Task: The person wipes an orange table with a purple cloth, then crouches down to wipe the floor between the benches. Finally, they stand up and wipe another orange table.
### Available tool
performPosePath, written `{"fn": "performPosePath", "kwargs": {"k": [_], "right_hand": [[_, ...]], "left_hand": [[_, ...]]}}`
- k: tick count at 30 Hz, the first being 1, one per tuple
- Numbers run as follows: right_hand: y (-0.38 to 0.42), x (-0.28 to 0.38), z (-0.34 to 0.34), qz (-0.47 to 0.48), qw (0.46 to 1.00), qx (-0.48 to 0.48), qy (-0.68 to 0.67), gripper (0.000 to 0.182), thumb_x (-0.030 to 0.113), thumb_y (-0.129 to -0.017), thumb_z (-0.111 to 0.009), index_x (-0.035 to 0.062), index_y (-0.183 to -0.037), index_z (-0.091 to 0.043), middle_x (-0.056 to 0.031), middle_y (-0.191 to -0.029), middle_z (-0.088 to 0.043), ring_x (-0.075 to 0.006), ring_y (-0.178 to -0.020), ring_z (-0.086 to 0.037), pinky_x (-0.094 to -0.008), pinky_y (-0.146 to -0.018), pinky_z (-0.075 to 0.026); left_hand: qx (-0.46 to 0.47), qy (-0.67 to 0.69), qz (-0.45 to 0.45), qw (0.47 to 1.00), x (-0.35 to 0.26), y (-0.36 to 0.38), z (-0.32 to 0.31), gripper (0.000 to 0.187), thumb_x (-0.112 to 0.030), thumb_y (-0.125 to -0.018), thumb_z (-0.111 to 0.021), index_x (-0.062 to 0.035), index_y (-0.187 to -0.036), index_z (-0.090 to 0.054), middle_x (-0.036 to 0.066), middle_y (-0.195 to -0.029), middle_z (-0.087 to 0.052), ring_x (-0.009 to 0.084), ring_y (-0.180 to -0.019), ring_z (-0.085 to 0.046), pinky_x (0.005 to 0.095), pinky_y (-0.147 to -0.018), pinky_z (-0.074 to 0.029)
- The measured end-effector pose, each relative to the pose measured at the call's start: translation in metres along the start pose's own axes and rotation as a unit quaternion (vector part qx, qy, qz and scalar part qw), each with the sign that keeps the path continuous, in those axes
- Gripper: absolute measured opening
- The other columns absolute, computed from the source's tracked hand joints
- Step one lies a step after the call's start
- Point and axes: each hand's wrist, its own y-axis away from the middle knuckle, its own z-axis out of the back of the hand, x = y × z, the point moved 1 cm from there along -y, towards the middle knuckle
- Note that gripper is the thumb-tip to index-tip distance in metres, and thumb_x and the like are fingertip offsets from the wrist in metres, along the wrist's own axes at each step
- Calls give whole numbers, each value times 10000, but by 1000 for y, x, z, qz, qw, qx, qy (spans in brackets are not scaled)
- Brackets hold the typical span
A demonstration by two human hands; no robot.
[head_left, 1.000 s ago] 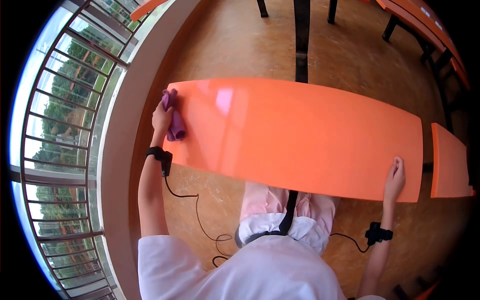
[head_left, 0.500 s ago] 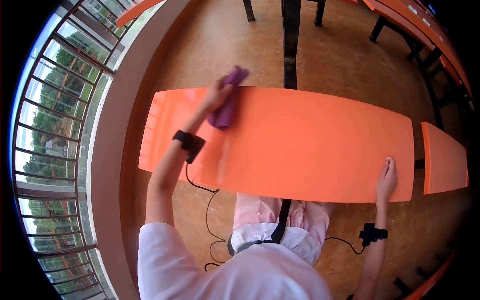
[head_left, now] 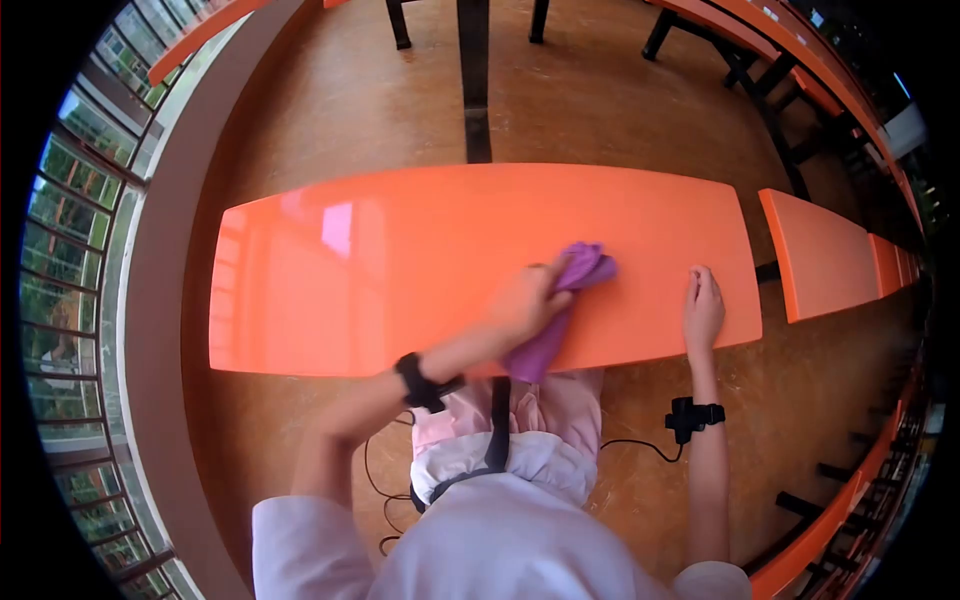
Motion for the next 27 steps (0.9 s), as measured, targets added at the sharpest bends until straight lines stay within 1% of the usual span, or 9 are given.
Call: {"fn": "performPosePath", "kwargs": {"k": [2, 7, 9, 11, 15, 17, 21, 24, 27], "right_hand": [[-1, 2, 3, -5, 1000, -2, -3, 170, 166, -883, -420, 53, -965, -518, -139, -897, -593, -315, -853, -559, -393, -695, -441], [-2, 8, 5, 8, 1000, -10, 7, 148, 174, -882, -422, 67, -936, -509, -100, -869, -603, -286, -818, -570, -377, -665, -448], [-2, 8, 5, 11, 1000, -12, 9, 142, 174, -882, -422, 71, -930, -507, -94, -865, -604, -280, -816, -571, -373, -662, -450], [-3, 8, 3, 13, 1000, -17, 13, 137, 174, -882, -422, 75, -924, -506, -87, -861, -606, -274, -814, -573, -370, -659, -451], [-3, 7, 4, 9, 1000, -5, 22, 132, 171, -882, -421, 77, -917, -508, -87, -860, -606, -271, -814, -574, -368, -666, -456], [-3, 4, 4, 14, 999, -9, 29, 135, 170, -882, -421, 76, -920, -510, -87, -860, -606, -271, -814, -575, -368, -670, -458], [0, -3, -1, 39, 998, -35, 27, 138, 144, -867, -440, 48, -917, -524, -97, -892, -606, -278, -832, -573, -372, -696, -456], [2, -5, -1, 51, 998, -47, -3, 134, 147, -869, -443, 46, -906, -524, -99, -889, -603, -283, -852, -564, -384, -727, -443], [3, 0, 3, 34, 999, -37, -12, 123, 144, -867, -446, 52, -901, -521, -99, -864, -601, -281, -837, -565, -377, -714, -444]], "left_hand": [[-62, -29, 65, 996, 27, 30, 47, 501, -119, -770, -565, 4, -1229, -407, 232, -955, -581, 340, -891, -569, 375, -781, -439], [-386, -14, 121, 914, 164, 81, 141, 417, -125, -813, -483, 50, -1188, -433, 219, -998, -576, 287, -923, -571, 346, -776, -451], [-422, 36, 201, 884, 177, 69, 164, 400, -162, -818, -474, 47, -1158, -458, 207, -984, -582, 280, -909, -577, 343, -773, -451], [-437, -108, 156, 879, 188, 34, 152, 406, -201, -816, -472, 50, -1135, -466, 239, -902, -591, 317, -853, -593, 368, -726, -459], [-297, -13, 92, 951, 72, -51, 58, 371, -220, -814, -488, 58, -1060, -495, 254, -730, -583, 398, -672, -586, 440, -561, -441], [-169, 30, 41, 984, 26, -84, -11, 356, -197, -813, -491, 49, -1070, -473, 267, -752, -578, 422, -718, -568, 471, -630, -456], [-64, 50, -96, 992, -57, -74, -100, 396, -196, -800, -498, 22, -1126, -452, 264, -840, -581, 410, -808, -565, 460, -727, -448], [-9, 138, -86, 987, -51, -62, -95, 435, -197, -793, -505, 7, -1171, -436, 264, -900, -575, 391, -853, -562, 424, -770, -445], [-56, 254, -30, 965, 0, -33, -53, 373, -151, -851, -483, 13, -1184, -440, 169, -960, -586, 236, -866, -577, 338, -765, -451]]}}
